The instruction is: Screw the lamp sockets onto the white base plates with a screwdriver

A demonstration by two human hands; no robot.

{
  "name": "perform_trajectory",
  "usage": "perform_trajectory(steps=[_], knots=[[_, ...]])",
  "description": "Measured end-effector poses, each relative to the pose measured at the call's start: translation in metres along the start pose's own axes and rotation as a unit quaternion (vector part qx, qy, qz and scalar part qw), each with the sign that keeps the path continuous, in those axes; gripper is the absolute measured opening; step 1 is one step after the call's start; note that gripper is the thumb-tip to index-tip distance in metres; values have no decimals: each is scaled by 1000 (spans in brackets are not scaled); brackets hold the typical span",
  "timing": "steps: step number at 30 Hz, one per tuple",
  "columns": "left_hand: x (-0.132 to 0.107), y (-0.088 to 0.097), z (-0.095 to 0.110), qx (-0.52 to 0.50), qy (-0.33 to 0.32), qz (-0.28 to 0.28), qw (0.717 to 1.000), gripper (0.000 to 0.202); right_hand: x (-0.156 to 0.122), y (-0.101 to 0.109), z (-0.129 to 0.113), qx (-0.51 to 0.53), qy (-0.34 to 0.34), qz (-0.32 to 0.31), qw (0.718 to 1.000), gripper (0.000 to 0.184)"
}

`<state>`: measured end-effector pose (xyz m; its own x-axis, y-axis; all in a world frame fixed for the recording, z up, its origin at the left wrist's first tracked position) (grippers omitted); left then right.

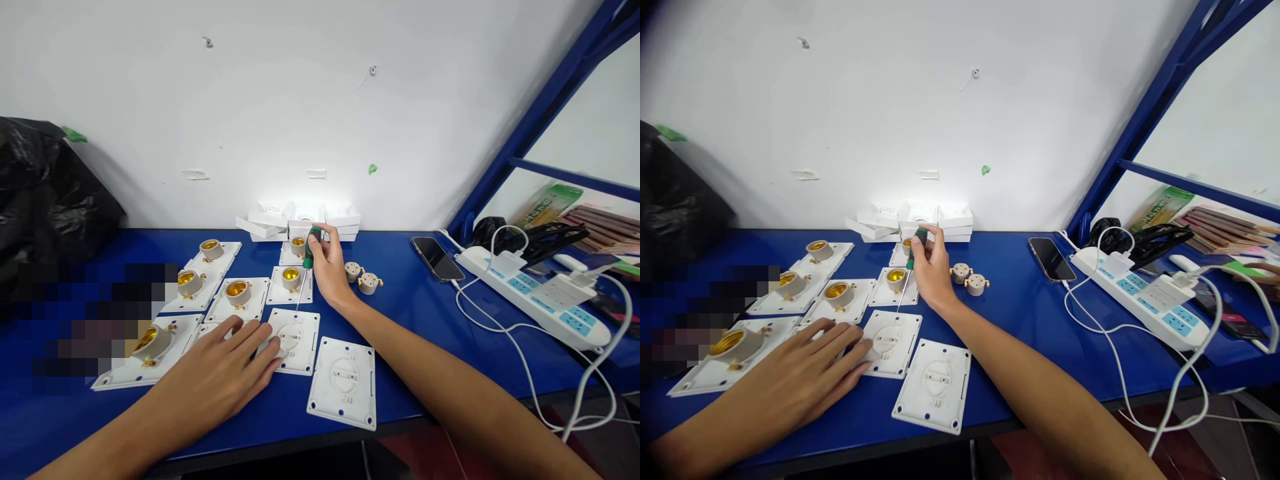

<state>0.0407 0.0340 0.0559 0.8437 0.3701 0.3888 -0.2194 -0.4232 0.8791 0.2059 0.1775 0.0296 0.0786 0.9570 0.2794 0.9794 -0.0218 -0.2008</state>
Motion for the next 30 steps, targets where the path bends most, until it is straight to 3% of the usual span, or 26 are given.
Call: perform_trajectory(steps=[3, 6, 13, 21, 24, 27, 30], knots=[[1, -4, -4, 35, -53, 12, 998, 33, 0, 0, 0, -1, 0, 2, 1000, 26], [8, -10, -14, 32, -50, 17, 998, 37, 0, 0, 0, -3, 0, -2, 1000, 26], [22, -23, -51, -40, 26, -11, 999, 46, 0, 0, 0, -2, -2, 3, 1000, 25], [39, -36, -77, -69, 53, -31, 996, 41, 1, 1, 2, -1, -12, 16, 1000, 22], [42, -34, -71, -27, 48, -21, 998, 43, 1, 2, 3, -3, -10, 21, 1000, 22], [40, -25, -47, 49, -1, 6, 999, 42, 2, 3, 5, -5, -10, 23, 1000, 22], [35, -20, -28, 49, -27, 25, 998, 38, 2, 3, 5, -9, -10, 23, 1000, 24]])
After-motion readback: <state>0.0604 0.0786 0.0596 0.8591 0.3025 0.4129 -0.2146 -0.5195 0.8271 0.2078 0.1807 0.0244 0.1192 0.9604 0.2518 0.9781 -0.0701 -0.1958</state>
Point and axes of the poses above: each hand's wrist, its own x-axis towards the middle knuckle, its own y-axis out of the back of the hand, z = x × y, the point moved 5 cm from there along x, towards the middle knuckle, and after that the axes turned 5 degrees about -y, right-handed, at the moved point
